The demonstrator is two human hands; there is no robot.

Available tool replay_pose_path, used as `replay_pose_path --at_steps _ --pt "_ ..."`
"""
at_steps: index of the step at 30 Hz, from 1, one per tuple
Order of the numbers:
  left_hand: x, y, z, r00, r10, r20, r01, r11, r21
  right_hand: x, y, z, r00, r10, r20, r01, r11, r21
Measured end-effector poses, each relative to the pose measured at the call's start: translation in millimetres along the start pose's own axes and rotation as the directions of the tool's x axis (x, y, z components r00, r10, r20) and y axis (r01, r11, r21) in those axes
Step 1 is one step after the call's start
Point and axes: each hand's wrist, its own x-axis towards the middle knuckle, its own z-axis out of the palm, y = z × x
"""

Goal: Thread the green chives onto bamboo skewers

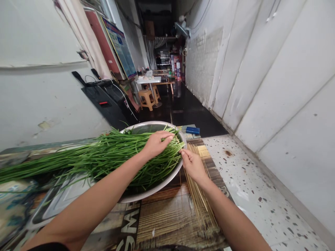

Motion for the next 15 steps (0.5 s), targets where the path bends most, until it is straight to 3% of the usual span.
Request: replay_pose_path --at_steps 2,5,9,12,15 --pt "0 4 -11.0 0.999 0.051 0.014 -0.052 0.994 0.100 1 0 0 1.000 0.013 -0.002 -0.013 1.000 0.005" --pt "1 3 -21.4 0.977 0.123 0.176 -0.145 0.983 0.115 1 2 1 1.000 0.025 -0.017 -0.025 1.000 -0.006" --pt "2 -11 -21.7 0.973 0.071 0.219 -0.085 0.995 0.055 0 1 1 0.999 0.034 -0.019 -0.034 0.999 0.006" --pt "3 -22 -19.6 0.936 0.047 0.349 -0.053 0.999 0.007 0 -1 1 0.999 0.048 -0.022 -0.048 0.999 0.010" --pt "4 -28 -19.2 0.911 0.036 0.412 -0.033 0.999 -0.014 -1 -4 1 0.998 0.053 -0.029 -0.053 0.999 -0.005"
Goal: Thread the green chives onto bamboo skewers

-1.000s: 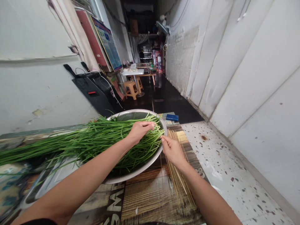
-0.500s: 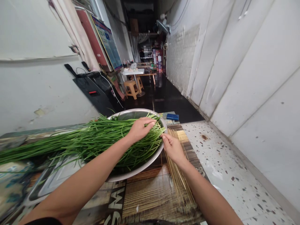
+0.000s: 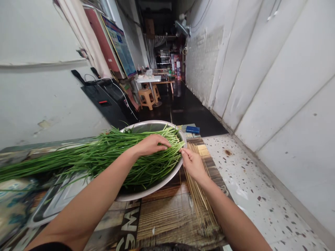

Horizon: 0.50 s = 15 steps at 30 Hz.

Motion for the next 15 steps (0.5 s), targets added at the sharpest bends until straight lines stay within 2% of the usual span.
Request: replay_pose_path --at_steps 7,10,12,15 --pt "-0.3 2.5 -2.7 0.995 0.072 0.073 -0.069 0.997 -0.036 0.1 0.4 -0.4 1.000 -0.018 0.007 0.018 1.000 0.004" --pt "0.0 4.0 -1.7 0.996 0.075 0.053 -0.074 0.997 -0.035 0.2 0.8 -0.2 1.000 -0.021 0.006 0.021 1.000 0.001" --pt "0.6 3.2 0.0 0.999 0.033 -0.012 -0.033 0.999 -0.035 0.2 0.1 -0.2 1.000 -0.027 0.006 0.027 1.000 0.003" --pt "1.5 -1.6 2.6 0.985 -0.127 -0.117 0.110 0.984 -0.142 -0.1 -1.1 -0.4 0.999 -0.041 0.004 0.041 0.999 0.003"
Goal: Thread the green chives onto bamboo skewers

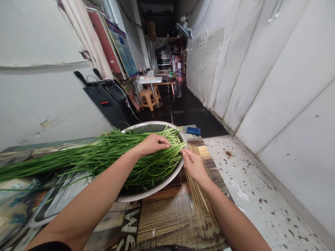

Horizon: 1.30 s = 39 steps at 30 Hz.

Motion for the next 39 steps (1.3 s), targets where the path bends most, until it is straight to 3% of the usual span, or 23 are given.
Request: replay_pose_path --at_steps 4,8,14,22,30,39 --pt "3 -9 2.0 0.972 -0.178 -0.150 0.153 0.974 -0.164 -1 0 0 1.000 -0.013 0.003 0.013 1.000 -0.015" --pt "5 -9 5.8 0.949 -0.274 -0.155 0.221 0.930 -0.292 -1 4 0 1.000 -0.005 -0.001 0.005 1.000 -0.017" --pt "3 1 16.4 0.974 -0.182 -0.133 0.132 0.939 -0.318 -1 9 0 0.999 -0.014 0.044 0.015 1.000 -0.012" --pt "4 11 28.6 0.964 -0.190 -0.188 0.122 0.940 -0.320 -1 9 -1 0.998 -0.046 0.052 0.048 0.998 -0.045" --pt "4 11 30.2 0.956 -0.186 -0.226 0.090 0.923 -0.374 0 12 0 0.997 -0.051 0.055 0.053 0.998 -0.040" --pt "3 10 27.5 0.957 -0.155 -0.247 0.088 0.961 -0.264 -1 6 0 0.997 -0.049 0.053 0.052 0.997 -0.051"
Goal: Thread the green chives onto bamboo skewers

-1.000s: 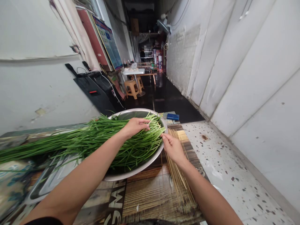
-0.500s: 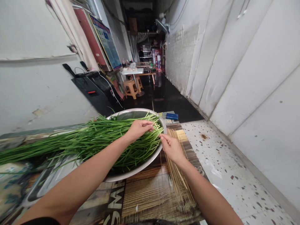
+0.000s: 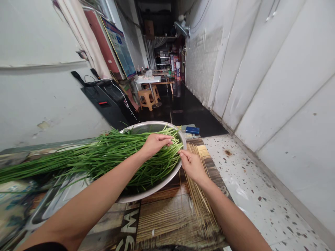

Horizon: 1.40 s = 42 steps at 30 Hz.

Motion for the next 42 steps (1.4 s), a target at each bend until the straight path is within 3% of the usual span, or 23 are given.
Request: replay_pose_path --at_steps 11,13,16,17,19,21,23,27,31,35,38,42 --pt "1 -5 1.6 0.992 0.114 0.057 -0.122 0.980 0.157 1 2 0 1.000 -0.002 -0.014 0.001 0.999 -0.046" --pt "-1 -2 0.1 0.976 0.166 0.141 -0.191 0.964 0.186 1 2 0 1.000 0.006 -0.018 -0.007 0.999 -0.038" --pt "-2 4 -6.8 0.890 0.244 0.385 -0.339 0.919 0.201 1 2 0 0.999 0.006 -0.035 -0.007 1.000 -0.028" --pt "-1 5 -10.3 0.871 0.253 0.421 -0.364 0.908 0.208 1 2 0 0.999 0.003 -0.041 -0.004 1.000 -0.027" --pt "2 5 -18.0 0.909 0.248 0.333 -0.343 0.902 0.263 1 3 0 0.999 0.001 -0.052 -0.002 1.000 -0.027" --pt "7 0 -24.2 0.964 0.234 0.129 -0.266 0.889 0.372 1 2 0 0.998 0.007 -0.060 -0.009 0.999 -0.032" --pt "12 -7 -25.9 0.973 0.230 0.026 -0.211 0.838 0.503 1 2 1 0.998 0.011 -0.064 -0.013 0.999 -0.040" --pt "14 -15 -13.7 0.963 0.256 0.081 -0.244 0.707 0.664 1 2 1 0.998 0.009 -0.063 -0.011 0.999 -0.036" --pt "11 -9 2.9 0.961 0.276 0.034 -0.221 0.686 0.693 2 4 1 0.998 -0.011 -0.063 0.009 0.999 -0.041" --pt "10 -4 5.7 0.990 0.132 0.047 -0.128 0.718 0.685 2 2 0 0.999 -0.009 -0.052 0.004 0.996 -0.095" --pt "13 -4 0.3 0.994 0.111 0.007 -0.090 0.765 0.638 1 1 -1 0.999 0.003 -0.039 -0.007 0.995 -0.103" --pt "17 -7 -9.7 0.996 0.083 -0.030 -0.065 0.924 0.376 2 4 -1 0.999 -0.001 -0.038 -0.003 0.996 -0.089"
